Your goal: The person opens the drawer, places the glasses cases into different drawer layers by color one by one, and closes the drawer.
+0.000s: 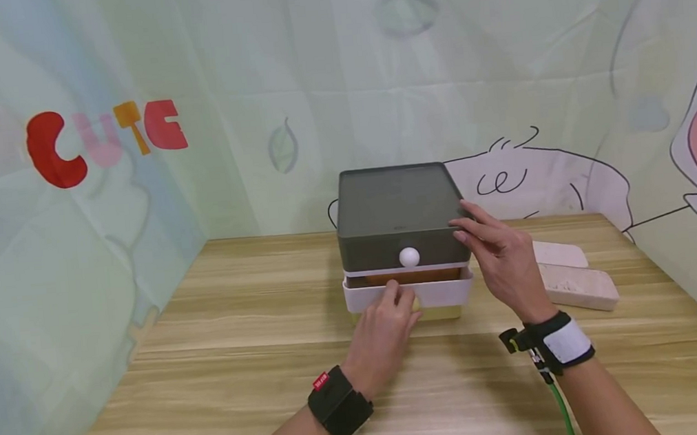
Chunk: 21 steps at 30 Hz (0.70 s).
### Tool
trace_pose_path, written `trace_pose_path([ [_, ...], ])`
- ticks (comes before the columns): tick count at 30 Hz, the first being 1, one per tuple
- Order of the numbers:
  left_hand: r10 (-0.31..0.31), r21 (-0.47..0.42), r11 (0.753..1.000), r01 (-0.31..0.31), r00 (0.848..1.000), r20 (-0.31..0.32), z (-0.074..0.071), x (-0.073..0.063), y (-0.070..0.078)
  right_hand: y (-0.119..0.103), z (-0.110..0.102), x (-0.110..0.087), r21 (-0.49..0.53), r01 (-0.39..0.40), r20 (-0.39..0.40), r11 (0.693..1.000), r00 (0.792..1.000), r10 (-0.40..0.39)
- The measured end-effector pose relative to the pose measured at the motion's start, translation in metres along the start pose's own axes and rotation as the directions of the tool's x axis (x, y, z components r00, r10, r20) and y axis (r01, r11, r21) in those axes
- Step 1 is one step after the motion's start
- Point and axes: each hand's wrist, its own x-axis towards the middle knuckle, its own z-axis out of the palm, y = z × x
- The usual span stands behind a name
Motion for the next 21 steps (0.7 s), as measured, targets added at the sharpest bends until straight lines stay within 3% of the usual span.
trace_pose_path([
  [13,-0.077,-0.037,0.996,0.077,0.997,-0.011,0.0042,-0.0014,-0.0029,0.0015,0.0002,-0.0009,-0.015,-0.008,-0.003,1.0,1.0,0.008],
  [21,-0.081,-0.022,0.997,0.08,0.996,-0.026,0.0053,-0.001,-0.0033,0.0023,0.001,-0.0004,-0.006,-0.012,0.004,1.0,1.0,0.012],
])
